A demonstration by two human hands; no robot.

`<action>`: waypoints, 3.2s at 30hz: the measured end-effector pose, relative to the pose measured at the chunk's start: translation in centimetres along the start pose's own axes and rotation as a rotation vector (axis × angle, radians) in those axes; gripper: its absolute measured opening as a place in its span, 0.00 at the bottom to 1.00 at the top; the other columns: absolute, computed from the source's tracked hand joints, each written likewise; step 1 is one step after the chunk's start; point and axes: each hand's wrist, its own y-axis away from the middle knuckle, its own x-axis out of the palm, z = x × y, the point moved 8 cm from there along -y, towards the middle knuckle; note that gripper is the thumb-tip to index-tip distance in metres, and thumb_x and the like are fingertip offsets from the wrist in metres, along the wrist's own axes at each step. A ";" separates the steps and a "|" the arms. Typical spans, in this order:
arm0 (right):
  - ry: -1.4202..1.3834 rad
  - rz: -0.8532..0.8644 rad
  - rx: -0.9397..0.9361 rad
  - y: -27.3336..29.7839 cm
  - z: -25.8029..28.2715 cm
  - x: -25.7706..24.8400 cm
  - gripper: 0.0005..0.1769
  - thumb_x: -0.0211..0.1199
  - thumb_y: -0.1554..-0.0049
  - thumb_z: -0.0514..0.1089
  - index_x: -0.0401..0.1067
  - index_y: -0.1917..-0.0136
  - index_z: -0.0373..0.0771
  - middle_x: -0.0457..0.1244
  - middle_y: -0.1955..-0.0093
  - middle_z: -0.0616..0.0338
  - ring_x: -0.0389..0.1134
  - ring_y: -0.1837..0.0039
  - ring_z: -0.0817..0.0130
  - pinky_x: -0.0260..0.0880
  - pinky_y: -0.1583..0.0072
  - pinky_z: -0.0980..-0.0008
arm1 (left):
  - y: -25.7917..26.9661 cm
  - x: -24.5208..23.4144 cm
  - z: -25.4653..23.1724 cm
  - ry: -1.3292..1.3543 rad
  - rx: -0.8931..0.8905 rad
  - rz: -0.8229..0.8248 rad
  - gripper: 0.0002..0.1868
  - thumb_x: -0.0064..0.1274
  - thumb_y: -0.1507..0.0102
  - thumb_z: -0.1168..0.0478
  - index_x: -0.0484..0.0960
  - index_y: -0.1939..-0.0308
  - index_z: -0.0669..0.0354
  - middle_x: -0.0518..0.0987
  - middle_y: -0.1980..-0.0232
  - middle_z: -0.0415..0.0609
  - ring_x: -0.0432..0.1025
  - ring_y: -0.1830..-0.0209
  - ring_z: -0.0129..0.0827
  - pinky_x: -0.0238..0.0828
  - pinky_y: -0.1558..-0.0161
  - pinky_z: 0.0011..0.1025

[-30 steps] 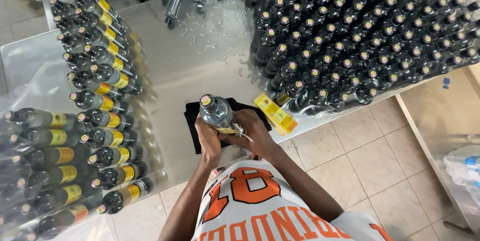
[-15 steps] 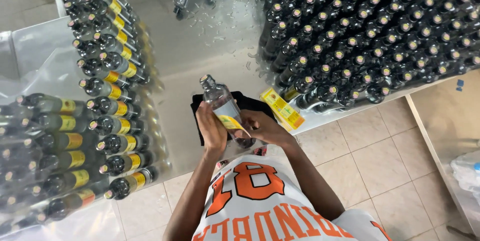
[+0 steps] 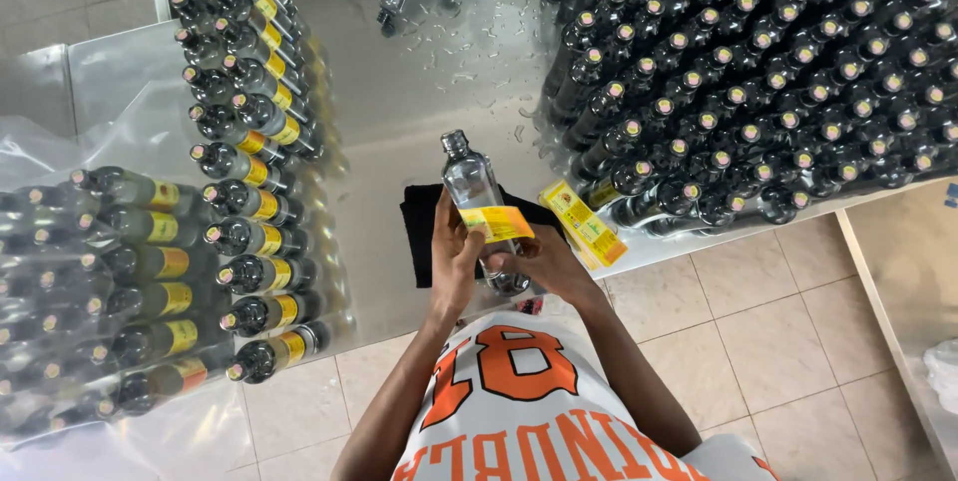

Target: Manually applying adhesive labels to plastic bottles at a workstation in a production facility.

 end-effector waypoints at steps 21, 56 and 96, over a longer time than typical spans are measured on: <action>0.033 -0.168 0.005 0.0 -3.6 -1.3 0.17 0.81 0.43 0.50 0.81 0.48 0.38 0.65 0.62 0.58 0.61 0.57 0.70 0.69 0.53 0.67 | -1.3 1.2 -4.1 -0.109 0.146 -0.083 0.54 0.57 0.39 0.70 0.48 0.11 0.56 0.53 0.17 0.61 0.49 0.14 0.63 0.44 0.23 0.77; 0.853 -0.784 -0.396 2.1 -2.2 -2.3 0.38 0.84 0.53 0.62 0.82 0.35 0.43 0.73 0.50 0.56 0.76 0.46 0.57 0.79 0.47 0.60 | -1.0 2.0 1.4 -0.080 0.116 -0.118 0.56 0.64 0.40 0.68 0.48 0.12 0.61 0.62 0.22 0.69 0.63 0.22 0.59 0.66 0.26 0.55; 1.047 -0.840 -0.514 3.2 -1.4 -1.7 0.31 0.79 0.47 0.61 0.82 0.35 0.47 0.74 0.47 0.67 0.76 0.45 0.69 0.75 0.49 0.74 | -1.1 3.9 6.3 0.065 -0.084 -0.084 0.54 0.71 0.39 0.67 0.55 0.14 0.57 0.74 0.29 0.64 0.70 0.28 0.48 0.68 0.33 0.55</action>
